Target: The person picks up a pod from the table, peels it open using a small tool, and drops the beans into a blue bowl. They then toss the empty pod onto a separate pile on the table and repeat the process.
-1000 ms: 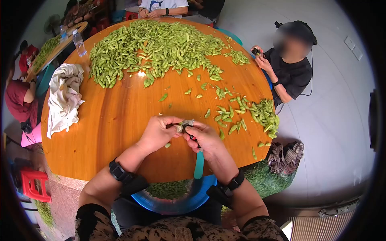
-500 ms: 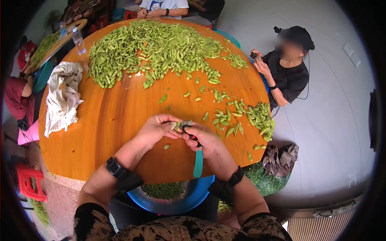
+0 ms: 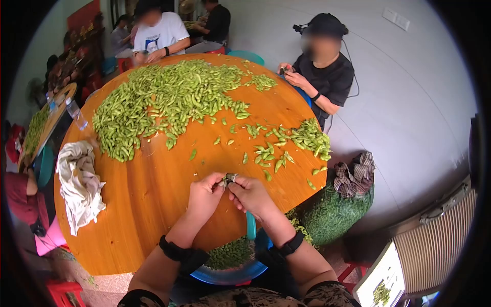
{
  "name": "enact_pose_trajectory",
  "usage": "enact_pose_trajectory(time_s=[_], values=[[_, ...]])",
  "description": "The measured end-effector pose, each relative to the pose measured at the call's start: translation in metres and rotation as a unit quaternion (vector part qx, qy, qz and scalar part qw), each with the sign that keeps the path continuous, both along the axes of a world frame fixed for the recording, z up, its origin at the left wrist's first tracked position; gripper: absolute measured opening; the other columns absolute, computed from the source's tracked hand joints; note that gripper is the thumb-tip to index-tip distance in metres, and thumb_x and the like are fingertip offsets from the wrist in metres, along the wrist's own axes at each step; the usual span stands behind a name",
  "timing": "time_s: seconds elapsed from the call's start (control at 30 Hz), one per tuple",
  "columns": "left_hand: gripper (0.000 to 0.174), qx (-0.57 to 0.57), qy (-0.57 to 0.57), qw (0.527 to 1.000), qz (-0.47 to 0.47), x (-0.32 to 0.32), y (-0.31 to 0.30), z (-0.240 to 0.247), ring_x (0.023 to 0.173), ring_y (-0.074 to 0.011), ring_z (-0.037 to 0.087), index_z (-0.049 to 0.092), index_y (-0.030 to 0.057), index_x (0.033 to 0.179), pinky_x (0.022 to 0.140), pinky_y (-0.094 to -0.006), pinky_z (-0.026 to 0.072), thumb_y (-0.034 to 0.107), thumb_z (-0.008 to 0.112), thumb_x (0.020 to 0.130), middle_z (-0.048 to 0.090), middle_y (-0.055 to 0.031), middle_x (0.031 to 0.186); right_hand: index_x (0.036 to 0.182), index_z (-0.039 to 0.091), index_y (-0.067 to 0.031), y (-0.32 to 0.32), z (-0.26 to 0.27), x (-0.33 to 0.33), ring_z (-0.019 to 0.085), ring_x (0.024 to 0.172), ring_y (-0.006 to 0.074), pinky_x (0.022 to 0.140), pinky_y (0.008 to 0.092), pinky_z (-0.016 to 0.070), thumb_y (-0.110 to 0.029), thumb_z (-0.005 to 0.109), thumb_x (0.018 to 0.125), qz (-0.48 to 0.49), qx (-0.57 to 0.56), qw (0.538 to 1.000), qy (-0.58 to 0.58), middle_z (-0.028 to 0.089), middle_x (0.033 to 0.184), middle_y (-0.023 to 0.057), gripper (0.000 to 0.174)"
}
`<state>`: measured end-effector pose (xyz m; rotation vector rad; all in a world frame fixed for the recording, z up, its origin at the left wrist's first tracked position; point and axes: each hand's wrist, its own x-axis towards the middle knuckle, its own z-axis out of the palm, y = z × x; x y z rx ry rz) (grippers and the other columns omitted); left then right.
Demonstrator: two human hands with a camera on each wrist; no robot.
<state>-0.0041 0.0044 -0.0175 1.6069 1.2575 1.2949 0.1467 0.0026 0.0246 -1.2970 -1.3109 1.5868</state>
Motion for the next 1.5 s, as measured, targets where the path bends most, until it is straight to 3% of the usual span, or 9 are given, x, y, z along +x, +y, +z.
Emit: enact_pose_trajectory(time_s=[0.17, 0.23, 0.33, 0.47, 0.53, 0.77, 0.93, 1.3, 1.5], values=[[0.023, 0.038, 0.096, 0.994, 0.027, 0.002, -0.003, 0.0, 0.075, -0.0252, 0.068, 0.065, 0.005, 0.102, 0.067, -0.0316, 0.0533, -0.001, 0.063, 0.08, 0.067, -0.0163, 0.088, 0.085, 0.059, -0.0056, -0.005, -0.005, -0.002, 0.045, 0.044, 0.004, 0.038, 0.0199, 0.0353, -0.014, 0.051, 0.095, -0.019, 0.011, 1.0, 0.004, 0.053, 0.064, -0.0024, 0.016], [0.024, 0.048, 0.153, 0.986, 0.047, 0.002, -0.005, 0.003, 0.079, -0.0324, 0.067, 0.064, 0.0055, 0.102, 0.068, -0.0369, 0.0537, 0.001, 0.064, 0.078, 0.066, -0.0183, 0.089, 0.1, 0.064, -0.0078, -0.001, -0.014, -0.001, 0.045, 0.043, 0.0054, 0.037, 0.0214, 0.036, -0.014, 0.052, 0.093, -0.002, 0.026, 1.0, -0.007, 0.054, 0.064, -0.0014, 0.015], [0.024, 0.073, 0.165, 0.982, 0.06, 0.003, -0.004, 0.002, 0.079, -0.0336, 0.066, 0.064, 0.0057, 0.101, 0.068, -0.0382, 0.0536, 0.0, 0.064, 0.077, 0.066, -0.0183, 0.088, 0.1, 0.064, -0.0079, 0.003, -0.019, -0.001, 0.045, 0.044, 0.0053, 0.037, 0.0214, 0.0353, -0.014, 0.052, 0.093, 0.002, 0.023, 1.0, 0.002, 0.054, 0.064, -0.0014, 0.015], [0.023, 0.065, 0.163, 0.982, 0.065, 0.003, -0.006, 0.007, 0.079, -0.0334, 0.066, 0.064, 0.0051, 0.099, 0.068, -0.0373, 0.0538, 0.0, 0.064, 0.077, 0.066, -0.0186, 0.088, 0.101, 0.064, -0.0083, 0.007, -0.022, 0.003, 0.044, 0.044, 0.0052, 0.037, 0.0215, 0.0338, -0.013, 0.051, 0.094, 0.012, 0.011, 1.0, 0.006, 0.053, 0.064, -0.0013, 0.015], [0.018, 0.042, 0.146, 0.987, 0.043, 0.001, -0.004, 0.005, 0.077, -0.0143, 0.067, 0.064, 0.0017, 0.097, 0.068, -0.0266, 0.0522, -0.005, 0.062, 0.08, 0.069, -0.0091, 0.084, 0.1, 0.063, -0.0087, 0.01, -0.021, 0.006, 0.044, 0.044, 0.0051, 0.036, 0.0216, 0.0324, -0.012, 0.051, 0.094, 0.019, -0.008, 0.999, 0.038, 0.053, 0.063, -0.0013, 0.014], [0.013, -0.101, -0.034, 0.993, -0.043, -0.012, 0.008, -0.001, 0.084, -0.0125, 0.066, 0.063, 0.0, 0.096, 0.072, -0.0278, 0.0542, -0.004, 0.059, 0.085, 0.069, -0.0051, 0.087, 0.094, 0.061, -0.0068, 0.016, -0.027, 0.012, 0.045, 0.044, 0.0051, 0.037, 0.0199, 0.0333, -0.012, 0.051, 0.095, 0.037, -0.04, 0.995, 0.079, 0.055, 0.065, -0.0012, 0.011], [0.015, -0.226, -0.204, 0.944, -0.125, -0.021, 0.013, 0.003, 0.085, -0.0209, 0.068, 0.058, -0.0022, 0.105, 0.076, -0.0294, 0.0567, 0.002, 0.053, 0.092, 0.065, -0.0122, 0.099, 0.092, 0.062, -0.0088, 0.022, -0.03, 0.015, 0.044, 0.044, 0.0055, 0.037, 0.021, 0.033, -0.014, 0.052, 0.095, 0.06, -0.063, 0.99, 0.11, 0.053, 0.063, -0.0018, 0.011], [0.015, -0.18, -0.081, 0.977, -0.083, -0.011, 0.006, 0.013, 0.073, -0.0147, 0.065, 0.052, -0.0007, 0.102, 0.062, -0.0259, 0.0545, -0.004, 0.042, 0.091, 0.064, -0.0094, 0.091, 0.095, 0.063, -0.0101, 0.014, -0.02, 0.007, 0.046, 0.046, 0.0053, 0.039, 0.0216, 0.0351, -0.016, 0.052, 0.094, 0.052, -0.009, 0.998, 0.018, 0.053, 0.064, -0.0016, 0.013], [0.022, -0.216, -0.143, 0.963, -0.08, -0.01, 0.009, 0.007, 0.069, -0.0124, 0.062, 0.054, -0.0007, 0.106, 0.058, -0.0254, 0.0529, -0.004, 0.038, 0.091, 0.063, -0.0069, 0.083, 0.099, 0.064, -0.0101, 0.019, -0.022, 0.014, 0.046, 0.045, 0.0052, 0.039, 0.0208, 0.0351, -0.016, 0.053, 0.093, 0.042, -0.036, 0.998, 0.017, 0.055, 0.064, -0.0011, 0.013]])
